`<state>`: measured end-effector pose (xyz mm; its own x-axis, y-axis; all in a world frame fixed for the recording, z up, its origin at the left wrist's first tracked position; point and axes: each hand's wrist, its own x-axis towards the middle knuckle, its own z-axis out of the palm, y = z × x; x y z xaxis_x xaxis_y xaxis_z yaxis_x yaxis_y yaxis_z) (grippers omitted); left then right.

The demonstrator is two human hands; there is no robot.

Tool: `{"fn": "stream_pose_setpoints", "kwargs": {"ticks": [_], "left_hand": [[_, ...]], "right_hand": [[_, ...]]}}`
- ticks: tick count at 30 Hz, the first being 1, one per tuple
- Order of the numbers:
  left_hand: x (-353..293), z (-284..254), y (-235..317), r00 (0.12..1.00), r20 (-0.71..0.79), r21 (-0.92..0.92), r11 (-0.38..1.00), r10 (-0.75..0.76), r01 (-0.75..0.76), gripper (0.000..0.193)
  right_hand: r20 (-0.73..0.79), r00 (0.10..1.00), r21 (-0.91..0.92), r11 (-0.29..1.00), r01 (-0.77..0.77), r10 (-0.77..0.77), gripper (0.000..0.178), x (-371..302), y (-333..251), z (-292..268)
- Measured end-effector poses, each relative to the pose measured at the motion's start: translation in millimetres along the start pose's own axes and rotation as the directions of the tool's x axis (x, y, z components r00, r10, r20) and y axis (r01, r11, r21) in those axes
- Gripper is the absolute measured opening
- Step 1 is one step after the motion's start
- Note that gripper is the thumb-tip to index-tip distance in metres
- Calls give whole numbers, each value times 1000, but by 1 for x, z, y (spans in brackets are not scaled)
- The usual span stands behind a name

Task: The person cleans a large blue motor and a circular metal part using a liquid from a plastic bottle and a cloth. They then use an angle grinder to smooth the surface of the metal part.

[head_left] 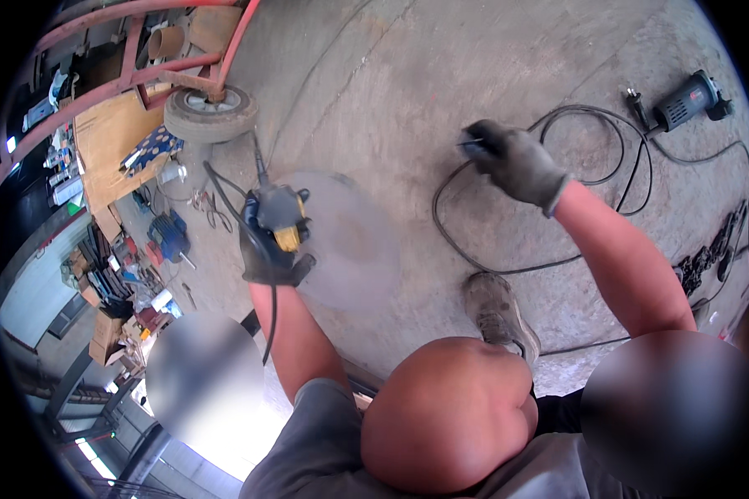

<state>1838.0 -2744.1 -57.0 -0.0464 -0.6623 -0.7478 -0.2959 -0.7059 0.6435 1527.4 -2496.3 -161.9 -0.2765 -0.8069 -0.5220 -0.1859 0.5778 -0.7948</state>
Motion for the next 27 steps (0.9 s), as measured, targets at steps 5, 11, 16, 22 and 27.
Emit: {"fn": "stream_pose_setpoints", "kwargs": {"ticks": [5,11,16,22,27], "left_hand": [[-25,-69,-24,886,461,-216,974,42,67,66],[-25,-66,-33,924,319,-385,920,212,-78,61],[-22,-66,-42,905,326,-291,940,272,-178,64],[-26,-54,-43,906,290,-219,943,310,-252,63],[-23,-56,-30,768,572,-250,953,288,-171,63]], "right_hand": [[333,903,221,953,206,-272,43,10,-93,48],[293,863,269,902,337,-410,40,5,-122,114],[353,866,277,924,264,-353,44,-1,-133,113],[232,872,280,888,364,-431,36,5,-122,119],[332,810,212,875,436,-484,32,11,-133,102]]}}
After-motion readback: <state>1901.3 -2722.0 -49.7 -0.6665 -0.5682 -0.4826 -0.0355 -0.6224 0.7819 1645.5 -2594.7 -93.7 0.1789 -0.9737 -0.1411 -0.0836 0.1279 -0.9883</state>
